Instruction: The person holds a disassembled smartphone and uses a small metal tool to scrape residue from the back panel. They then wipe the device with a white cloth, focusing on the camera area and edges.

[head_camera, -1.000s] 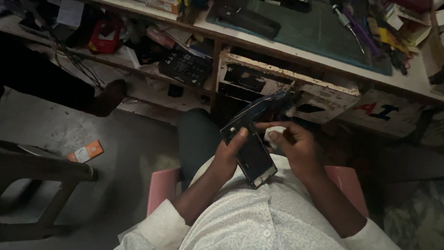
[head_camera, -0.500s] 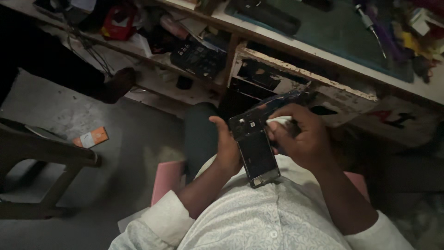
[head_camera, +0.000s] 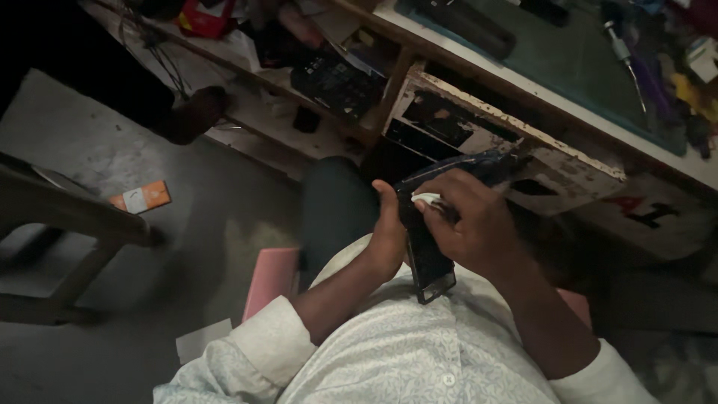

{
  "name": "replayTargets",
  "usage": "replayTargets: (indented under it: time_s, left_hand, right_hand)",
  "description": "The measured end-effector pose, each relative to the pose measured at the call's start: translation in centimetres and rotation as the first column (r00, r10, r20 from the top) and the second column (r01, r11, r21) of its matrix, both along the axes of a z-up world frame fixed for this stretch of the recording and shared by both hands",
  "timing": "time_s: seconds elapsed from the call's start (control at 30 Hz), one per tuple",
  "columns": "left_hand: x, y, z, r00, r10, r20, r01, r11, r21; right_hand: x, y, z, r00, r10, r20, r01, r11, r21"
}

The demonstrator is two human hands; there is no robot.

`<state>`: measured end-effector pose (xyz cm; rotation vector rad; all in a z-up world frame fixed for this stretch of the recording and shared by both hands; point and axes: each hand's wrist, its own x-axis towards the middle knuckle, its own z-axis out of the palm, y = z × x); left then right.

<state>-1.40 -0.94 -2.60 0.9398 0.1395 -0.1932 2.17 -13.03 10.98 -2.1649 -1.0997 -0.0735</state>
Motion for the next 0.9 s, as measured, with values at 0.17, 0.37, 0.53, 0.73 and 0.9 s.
replayTargets:
  time_s: [0.17, 0.37, 0.53, 0.73, 0.9]
  left_hand:
    - [-0.1, 0.2, 1.1, 0.997, -0.062, -0.043, 0.063, 0.998, 0.022]
    - [-0.1, 0.2, 0.9, 0.995, -0.098, -0.018, 0.099, 0.993, 0.070]
    - [0.2, -0.2, 0.1, 0.998, -0.054, -0.028, 0.056, 0.997, 0.059]
    - [0.1, -0.4, 0.0, 0.995, -0.085, -0.055, 0.082, 0.995, -0.048]
    - [0.3, -0.2, -0.2, 0.998, -0.054, -0.035, 0.055, 0.998, 0.032]
  right_hand:
    - [0.1, -0.2, 0.1, 0.978, 0.096, 0.186, -0.081, 0.993, -0.090]
    - [0.0, -0.2, 0.1, 0.969, 0.087, 0.232, -0.070, 0.994, -0.080]
    - [-0.3, -0.1, 0.0, 0.984, 0.045, 0.171, -0.027, 0.994, -0.108]
    - [-0.3, -0.3, 0.0, 0.986, 0.007, 0.165, 0.002, 0.998, -0.056]
    - [-0.1, -0.4, 0.1, 0.970, 0.084, 0.228, -0.056, 0.991, -0.125]
